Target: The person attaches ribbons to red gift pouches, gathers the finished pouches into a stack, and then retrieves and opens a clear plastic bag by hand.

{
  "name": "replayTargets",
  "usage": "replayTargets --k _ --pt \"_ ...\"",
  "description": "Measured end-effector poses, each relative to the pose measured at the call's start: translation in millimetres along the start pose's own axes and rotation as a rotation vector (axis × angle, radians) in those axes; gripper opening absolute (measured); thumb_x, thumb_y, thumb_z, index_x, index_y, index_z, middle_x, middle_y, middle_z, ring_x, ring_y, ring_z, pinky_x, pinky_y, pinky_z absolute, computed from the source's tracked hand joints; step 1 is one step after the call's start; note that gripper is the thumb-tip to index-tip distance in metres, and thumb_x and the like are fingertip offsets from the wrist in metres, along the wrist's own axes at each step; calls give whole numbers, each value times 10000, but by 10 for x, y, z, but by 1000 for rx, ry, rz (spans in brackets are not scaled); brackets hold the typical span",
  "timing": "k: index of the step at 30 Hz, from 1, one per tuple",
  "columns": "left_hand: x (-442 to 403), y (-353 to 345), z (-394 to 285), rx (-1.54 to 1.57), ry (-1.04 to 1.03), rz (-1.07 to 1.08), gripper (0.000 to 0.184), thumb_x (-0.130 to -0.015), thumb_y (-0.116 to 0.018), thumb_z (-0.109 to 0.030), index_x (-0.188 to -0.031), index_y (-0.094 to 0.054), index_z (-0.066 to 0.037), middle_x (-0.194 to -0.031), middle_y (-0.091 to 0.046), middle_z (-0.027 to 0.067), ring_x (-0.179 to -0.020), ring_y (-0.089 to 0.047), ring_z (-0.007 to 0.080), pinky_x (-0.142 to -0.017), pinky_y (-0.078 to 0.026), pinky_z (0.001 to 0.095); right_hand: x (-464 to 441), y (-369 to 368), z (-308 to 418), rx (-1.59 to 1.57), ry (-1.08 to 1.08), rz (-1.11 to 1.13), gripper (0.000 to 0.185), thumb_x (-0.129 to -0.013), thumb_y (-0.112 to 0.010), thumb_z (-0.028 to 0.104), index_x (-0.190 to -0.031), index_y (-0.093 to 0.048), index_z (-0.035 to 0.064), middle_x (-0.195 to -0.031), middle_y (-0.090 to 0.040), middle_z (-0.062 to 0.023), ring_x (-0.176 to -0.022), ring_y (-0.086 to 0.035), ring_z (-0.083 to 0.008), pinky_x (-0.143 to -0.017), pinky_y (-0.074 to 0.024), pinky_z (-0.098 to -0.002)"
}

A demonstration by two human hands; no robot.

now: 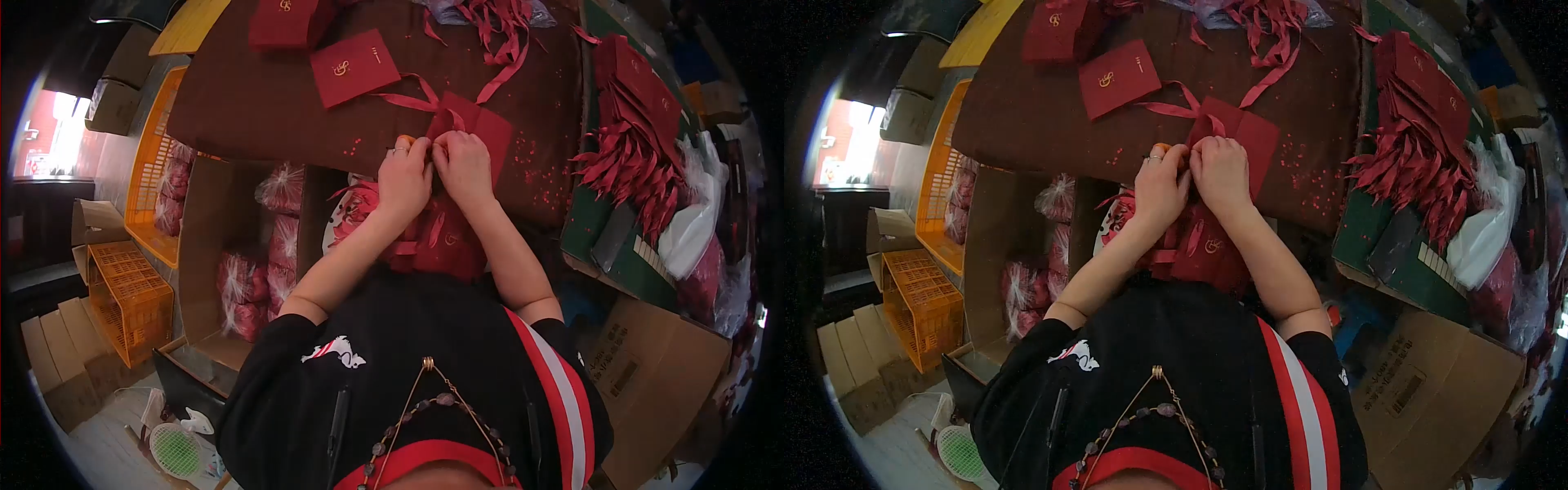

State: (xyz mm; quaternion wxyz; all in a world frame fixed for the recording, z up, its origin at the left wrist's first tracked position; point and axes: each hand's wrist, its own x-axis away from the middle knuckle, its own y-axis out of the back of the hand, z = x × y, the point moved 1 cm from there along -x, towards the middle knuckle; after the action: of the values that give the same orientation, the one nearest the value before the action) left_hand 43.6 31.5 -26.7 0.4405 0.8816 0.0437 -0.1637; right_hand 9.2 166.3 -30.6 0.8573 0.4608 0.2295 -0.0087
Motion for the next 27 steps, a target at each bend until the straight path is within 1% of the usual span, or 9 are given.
replayTargets --k 4,7,9,17,19,23,25,26,27 --pt "-68 96 140 172 -35 30 302 -834 -716 -136 -1124 -652 -83 -1043 -580 162 -921 -606 353 -801 -501 429 -26 167 -36 -85 100 -3 90 -824 -706 144 -875 -681 74 -871 -648 -81 -877 -602 -308 -787 -475 -443" --pt "-170 153 252 243 -61 47 250 -858 -712 -163 -1096 -702 -85 -1054 -580 156 -956 -615 334 -829 -508 398 -16 369 -4 -39 66 2 100 -795 -732 143 -892 -755 149 -859 -638 -36 -891 -584 -269 -795 -438 -402" --pt "-244 163 297 385 36 219 259 -859 -711 -175 -1101 -706 -83 -1072 -586 147 -964 -619 315 -817 -511 396 -28 367 -68 -71 28 36 92 -790 -740 157 -880 -759 153 -862 -642 -31 -893 -586 -264 -797 -434 -401" --pt "-353 101 243 212 1 207 200 -844 -708 -156 -1030 -739 -90 -1090 -598 140 -991 -623 308 -838 -517 398 0 269 -178 -149 -37 53 94 -780 -755 200 -867 -768 170 -869 -676 -12 -902 -601 -244 -803 -424 -401" --pt "-367 73 242 187 -30 189 188 -838 -711 -155 -1013 -742 -91 -1088 -599 143 -999 -622 315 -843 -518 403 1 266 -194 -170 -19 32 119 -774 -771 184 -876 -752 126 -892 -697 -16 -851 -616 -244 -799 -473 -399" --pt "-397 86 222 119 -101 169 184 -816 -730 -175 -982 -740 -95 -1027 -603 140 -965 -621 338 -814 -522 436 -30 306 -182 -240 -40 65 154 -760 -787 144 -888 -721 87 -900 -704 -43 -821 -640 -225 -766 -499 -366" --pt "-414 130 191 78 -124 165 175 -809 -734 -179 -966 -741 -102 -1005 -603 137 -946 -620 342 -800 -522 443 -29 288 -236 -437 -189 99 203 -776 -802 108 -929 -677 60 -861 -693 -33 -786 -643 -150 -730 -508 -299" --pt "-406 162 169 78 -162 162 159 -810 -731 -177 -955 -742 -112 -989 -603 128 -925 -621 340 -782 -522 447 -32 299 -256 -436 -187 95 203 -776 -802 108 -929 -677 60 -861 -693 -33 -786 -643 -150 -730 -508 -299" --pt "-403 184 155 79 -201 161 145 -810 -728 -175 -944 -744 -123 -973 -602 119 -904 -622 338 -764 -522 451 -25 316 -271 -571 -215 64 227 -772 -815 125 -925 -661 58 -863 -686 -35 -760 -629 -147 -707 -504 -298"
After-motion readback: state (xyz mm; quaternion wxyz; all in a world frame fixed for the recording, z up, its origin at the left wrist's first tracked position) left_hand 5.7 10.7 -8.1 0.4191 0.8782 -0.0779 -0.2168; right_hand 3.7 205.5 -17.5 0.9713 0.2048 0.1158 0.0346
